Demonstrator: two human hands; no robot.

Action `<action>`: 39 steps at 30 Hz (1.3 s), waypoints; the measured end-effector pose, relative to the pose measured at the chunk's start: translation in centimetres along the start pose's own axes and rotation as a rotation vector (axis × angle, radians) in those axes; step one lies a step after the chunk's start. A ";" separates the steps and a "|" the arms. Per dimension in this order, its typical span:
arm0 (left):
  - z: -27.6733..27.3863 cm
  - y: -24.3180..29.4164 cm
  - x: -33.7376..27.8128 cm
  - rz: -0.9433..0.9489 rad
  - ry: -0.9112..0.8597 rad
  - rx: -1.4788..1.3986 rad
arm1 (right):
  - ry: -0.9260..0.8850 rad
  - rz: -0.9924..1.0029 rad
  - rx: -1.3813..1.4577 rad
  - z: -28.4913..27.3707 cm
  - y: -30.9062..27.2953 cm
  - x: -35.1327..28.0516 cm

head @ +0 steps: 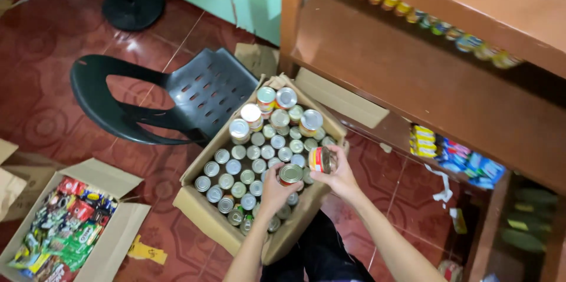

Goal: Taking canned food items from a cardboard box on the floor and organizing them onto wooden shelves.

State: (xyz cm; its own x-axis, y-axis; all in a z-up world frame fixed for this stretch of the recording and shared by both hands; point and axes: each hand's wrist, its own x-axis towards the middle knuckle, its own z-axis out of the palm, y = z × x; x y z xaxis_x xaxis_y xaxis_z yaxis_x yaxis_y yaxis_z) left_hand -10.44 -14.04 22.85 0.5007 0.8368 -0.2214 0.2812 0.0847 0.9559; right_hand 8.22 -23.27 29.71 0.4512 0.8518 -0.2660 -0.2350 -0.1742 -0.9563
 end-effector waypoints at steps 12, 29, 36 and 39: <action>-0.3 -10.6 12.9 -0.001 0.251 0.301 | -0.031 0.183 -0.172 -0.1 6.9 7.7; 3.8 -17.5 17.7 -0.151 0.551 -0.042 | 0.013 0.022 -0.692 4.9 12.8 12.8; 3.1 -17.0 15.7 -0.181 0.534 -0.109 | 0.072 -0.294 -0.842 8.6 12.0 16.6; 2.5 -16.3 15.1 -0.227 0.528 -0.103 | 0.042 -0.217 -0.906 10.1 11.5 17.3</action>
State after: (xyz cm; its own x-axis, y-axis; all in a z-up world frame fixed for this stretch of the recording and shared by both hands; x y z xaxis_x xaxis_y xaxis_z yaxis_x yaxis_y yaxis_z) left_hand -5.43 -4.11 3.44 -0.0460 0.9456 -0.3221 0.2394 0.3235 0.9154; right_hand 4.59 -5.57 15.38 0.4416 0.8954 -0.0575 0.6119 -0.3474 -0.7106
